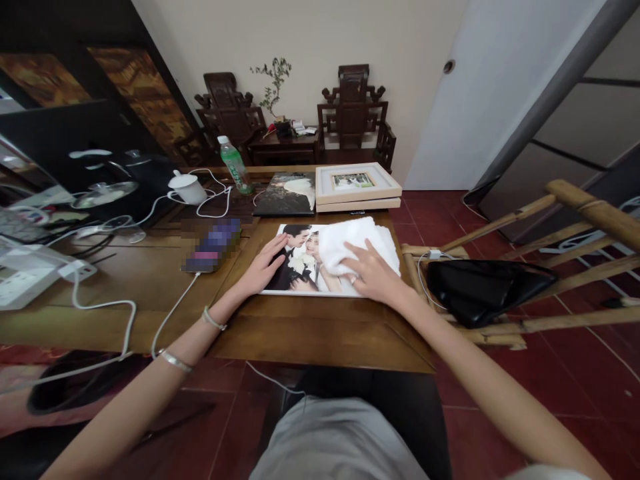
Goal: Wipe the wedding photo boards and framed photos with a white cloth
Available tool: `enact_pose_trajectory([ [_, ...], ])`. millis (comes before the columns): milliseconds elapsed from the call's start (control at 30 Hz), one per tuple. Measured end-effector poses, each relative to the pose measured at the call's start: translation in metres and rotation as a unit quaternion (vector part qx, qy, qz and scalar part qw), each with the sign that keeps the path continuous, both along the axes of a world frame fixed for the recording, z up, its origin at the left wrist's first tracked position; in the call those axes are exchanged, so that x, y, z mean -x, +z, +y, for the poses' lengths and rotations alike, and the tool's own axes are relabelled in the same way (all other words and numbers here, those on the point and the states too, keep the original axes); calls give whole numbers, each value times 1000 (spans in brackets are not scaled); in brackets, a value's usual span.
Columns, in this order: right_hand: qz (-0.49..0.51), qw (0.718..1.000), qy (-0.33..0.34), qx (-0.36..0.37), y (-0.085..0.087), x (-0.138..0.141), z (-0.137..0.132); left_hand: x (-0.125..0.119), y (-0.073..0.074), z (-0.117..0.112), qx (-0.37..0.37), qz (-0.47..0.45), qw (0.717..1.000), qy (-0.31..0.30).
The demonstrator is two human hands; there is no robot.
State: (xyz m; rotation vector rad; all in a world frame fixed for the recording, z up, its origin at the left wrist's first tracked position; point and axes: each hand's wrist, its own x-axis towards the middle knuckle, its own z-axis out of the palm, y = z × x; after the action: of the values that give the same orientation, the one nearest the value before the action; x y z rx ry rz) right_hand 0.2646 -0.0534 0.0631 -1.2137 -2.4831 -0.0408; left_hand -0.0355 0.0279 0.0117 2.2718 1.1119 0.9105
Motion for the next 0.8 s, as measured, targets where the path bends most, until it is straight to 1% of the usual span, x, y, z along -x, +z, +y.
enact_pose_trajectory([
  [67, 1, 999, 42, 2, 0, 4, -32, -1, 1, -1, 0, 3, 1000, 3],
  [133, -1, 997, 80, 11, 0, 9, -58, -1, 1, -1, 1, 5, 1000, 6],
  [200, -6, 995, 101, 18, 0, 13, -73, -1, 1, -1, 2, 6, 1000, 8],
  [267, -14, 993, 111, 21, 2, 16, -75, -1, 2, -2, 3, 10, 1000, 7],
  [333, -20, 993, 113, 23, 3, 18, -65, -1, 2, -1, 3, 13, 1000, 4],
  [400, -22, 994, 100, 26, 5, 18, -44, 0, 3, -1, 2, 15, 1000, 2],
  [567, -17, 999, 19, 20, 9, 13, 23, 1, 4, -1, 2, 17, 1000, -4],
  [667, 3, 1000, -11, 18, 13, 9, 58, 2, 4, -1, 5, 14, 1000, -7],
  [733, 20, 999, -23, 24, 16, 9, 74, 2, 4, -1, 4, 12, 1000, -7],
  [800, 29, 999, -33, 29, 17, 9, 80, 1, 4, -1, 5, 11, 1000, -7],
])
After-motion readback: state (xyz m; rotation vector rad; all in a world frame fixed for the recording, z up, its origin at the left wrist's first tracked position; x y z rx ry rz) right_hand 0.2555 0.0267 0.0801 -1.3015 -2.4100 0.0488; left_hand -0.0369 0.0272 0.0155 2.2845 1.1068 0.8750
